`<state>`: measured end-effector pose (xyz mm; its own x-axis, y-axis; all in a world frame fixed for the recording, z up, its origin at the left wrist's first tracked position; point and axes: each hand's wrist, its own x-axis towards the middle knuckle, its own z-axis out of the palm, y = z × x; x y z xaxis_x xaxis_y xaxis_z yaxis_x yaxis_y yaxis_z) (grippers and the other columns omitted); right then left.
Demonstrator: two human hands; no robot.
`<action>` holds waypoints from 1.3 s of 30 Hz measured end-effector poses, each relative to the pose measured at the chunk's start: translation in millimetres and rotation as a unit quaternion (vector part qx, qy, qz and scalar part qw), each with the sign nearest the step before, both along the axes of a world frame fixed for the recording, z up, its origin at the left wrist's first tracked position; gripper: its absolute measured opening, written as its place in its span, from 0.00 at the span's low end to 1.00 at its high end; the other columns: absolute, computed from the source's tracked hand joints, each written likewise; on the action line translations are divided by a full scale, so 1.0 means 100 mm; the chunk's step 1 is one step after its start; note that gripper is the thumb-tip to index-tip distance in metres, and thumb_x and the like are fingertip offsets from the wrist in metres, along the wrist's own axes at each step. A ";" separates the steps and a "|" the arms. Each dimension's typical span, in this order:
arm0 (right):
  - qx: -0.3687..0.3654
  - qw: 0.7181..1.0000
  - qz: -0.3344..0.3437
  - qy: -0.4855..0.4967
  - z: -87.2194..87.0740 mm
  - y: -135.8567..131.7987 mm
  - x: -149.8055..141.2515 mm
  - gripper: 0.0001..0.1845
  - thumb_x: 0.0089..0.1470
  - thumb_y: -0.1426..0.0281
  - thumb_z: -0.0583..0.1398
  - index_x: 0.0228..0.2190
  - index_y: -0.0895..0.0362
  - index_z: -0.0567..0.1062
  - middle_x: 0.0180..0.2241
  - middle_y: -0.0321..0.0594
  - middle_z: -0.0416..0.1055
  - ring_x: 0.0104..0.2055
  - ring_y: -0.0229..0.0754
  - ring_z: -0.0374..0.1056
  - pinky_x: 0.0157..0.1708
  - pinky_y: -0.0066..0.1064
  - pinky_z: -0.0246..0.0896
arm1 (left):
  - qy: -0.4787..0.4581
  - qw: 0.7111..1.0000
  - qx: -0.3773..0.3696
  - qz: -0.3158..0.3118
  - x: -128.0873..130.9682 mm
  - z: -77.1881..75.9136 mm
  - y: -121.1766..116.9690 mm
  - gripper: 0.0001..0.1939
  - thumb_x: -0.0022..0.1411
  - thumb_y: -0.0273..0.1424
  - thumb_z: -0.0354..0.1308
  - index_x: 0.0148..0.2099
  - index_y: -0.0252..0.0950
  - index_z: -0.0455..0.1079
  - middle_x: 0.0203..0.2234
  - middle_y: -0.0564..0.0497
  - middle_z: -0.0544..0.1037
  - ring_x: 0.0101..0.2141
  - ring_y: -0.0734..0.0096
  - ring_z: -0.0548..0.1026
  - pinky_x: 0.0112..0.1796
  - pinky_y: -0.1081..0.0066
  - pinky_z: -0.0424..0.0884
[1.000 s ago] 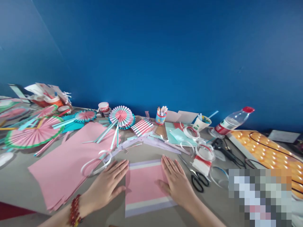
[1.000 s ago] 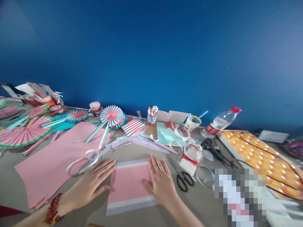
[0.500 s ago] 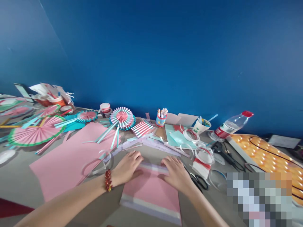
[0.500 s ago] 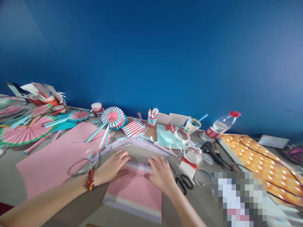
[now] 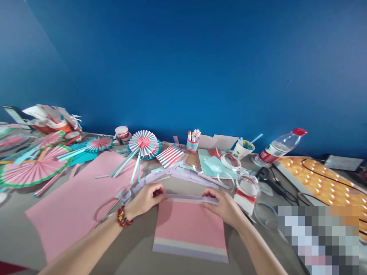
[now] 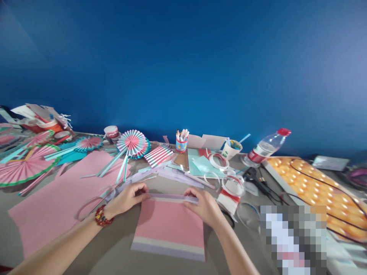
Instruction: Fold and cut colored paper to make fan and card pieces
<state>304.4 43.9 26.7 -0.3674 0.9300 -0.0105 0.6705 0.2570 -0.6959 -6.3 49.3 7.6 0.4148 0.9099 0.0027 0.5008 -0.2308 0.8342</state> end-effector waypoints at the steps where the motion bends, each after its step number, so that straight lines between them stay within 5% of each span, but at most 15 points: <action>1: 0.004 1.000 -0.015 0.012 -0.02 0.02 0.03 0.09 0.51 0.61 0.61 0.32 0.53 0.75 0.30 0.35 0.75 0.35 0.43 0.70 0.37 0.31 0.62 | -0.016 1.000 -0.004 0.010 0.00 -0.02 0.00 0.14 0.62 0.41 0.56 0.31 0.36 0.67 0.24 0.54 0.71 0.27 0.71 0.68 0.29 0.74 0.62; 10: -0.044 0.986 -0.102 0.121 -0.11 0.13 0.20 0.17 0.51 0.56 0.60 0.32 0.57 0.77 0.22 0.32 0.67 0.21 0.34 0.57 0.22 0.25 0.51 | -0.132 0.986 -0.105 0.020 0.01 -0.09 -0.03 0.16 0.62 0.43 0.57 0.36 0.34 0.67 0.23 0.56 0.67 0.21 0.79 0.66 0.23 0.78 0.60; 17: -0.064 0.985 -0.092 0.128 -0.17 0.18 0.31 0.21 0.54 0.55 0.58 0.39 0.60 0.77 0.19 0.31 0.65 0.19 0.33 0.57 0.18 0.24 0.48 | -0.156 0.974 -0.160 0.045 0.04 -0.12 -0.06 0.17 0.62 0.45 0.56 0.32 0.35 0.64 0.16 0.59 0.67 0.16 0.79 0.64 0.19 0.79 0.59; 20: 0.030 0.994 -0.098 0.042 -0.10 0.17 0.31 0.19 0.57 0.56 0.56 0.37 0.58 0.77 0.23 0.35 0.70 0.23 0.38 0.65 0.23 0.27 0.58 | -0.145 0.976 -0.156 0.041 0.08 -0.08 -0.10 0.18 0.63 0.45 0.55 0.31 0.35 0.62 0.14 0.59 0.67 0.14 0.80 0.65 0.17 0.81 0.55; 23: 0.235 0.961 -0.140 -0.039 0.05 0.06 0.16 0.14 0.58 0.60 0.57 0.37 0.55 0.76 0.35 0.43 0.75 0.38 0.47 0.71 0.38 0.37 0.65 | -0.153 0.972 -0.175 0.026 0.13 -0.08 -0.13 0.20 0.63 0.46 0.54 0.29 0.36 0.60 0.14 0.58 0.68 0.14 0.79 0.68 0.16 0.81 0.53; 25: 0.299 0.950 -0.090 -0.026 0.14 -0.06 -0.05 0.09 0.60 0.65 0.56 0.36 0.54 0.75 0.37 0.44 0.75 0.43 0.48 0.70 0.44 0.39 0.64 | -0.171 0.966 -0.194 0.012 0.16 -0.12 -0.15 0.20 0.63 0.47 0.54 0.30 0.36 0.60 0.15 0.57 0.69 0.15 0.78 0.69 0.16 0.81 0.55; 29: 0.252 0.963 0.091 0.018 0.15 -0.26 -0.56 0.06 0.61 0.72 0.56 0.40 0.53 0.72 0.37 0.42 0.74 0.41 0.44 0.69 0.40 0.33 0.65 | -0.209 0.960 -0.186 -0.010 0.20 -0.19 -0.17 0.17 0.63 0.45 0.56 0.34 0.34 0.64 0.20 0.55 0.72 0.20 0.77 0.70 0.23 0.78 0.64; 33: 0.243 0.966 0.088 0.003 -0.06 -0.29 -0.83 0.06 0.60 0.76 0.54 0.36 0.54 0.70 0.35 0.41 0.72 0.38 0.44 0.68 0.37 0.34 0.63 | -0.212 0.963 -0.163 -0.017 0.21 -0.16 -0.20 0.14 0.63 0.40 0.58 0.35 0.34 0.65 0.21 0.55 0.71 0.23 0.75 0.72 0.27 0.76 0.67; 39: 0.273 0.958 0.083 -0.007 -0.22 -0.28 -0.88 0.06 0.63 0.74 0.53 0.35 0.56 0.68 0.35 0.42 0.72 0.37 0.44 0.66 0.36 0.35 0.62 | -0.180 0.975 -0.131 0.000 0.26 -0.05 -0.26 0.12 0.63 0.37 0.56 0.33 0.33 0.68 0.21 0.55 0.70 0.24 0.74 0.71 0.27 0.76 0.66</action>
<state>216.2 15.9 4.7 -0.5137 0.7270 0.4556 0.5969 0.6843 -0.4189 20.0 23.2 2.5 0.4304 0.8986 -0.0852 0.1654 0.0143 0.9861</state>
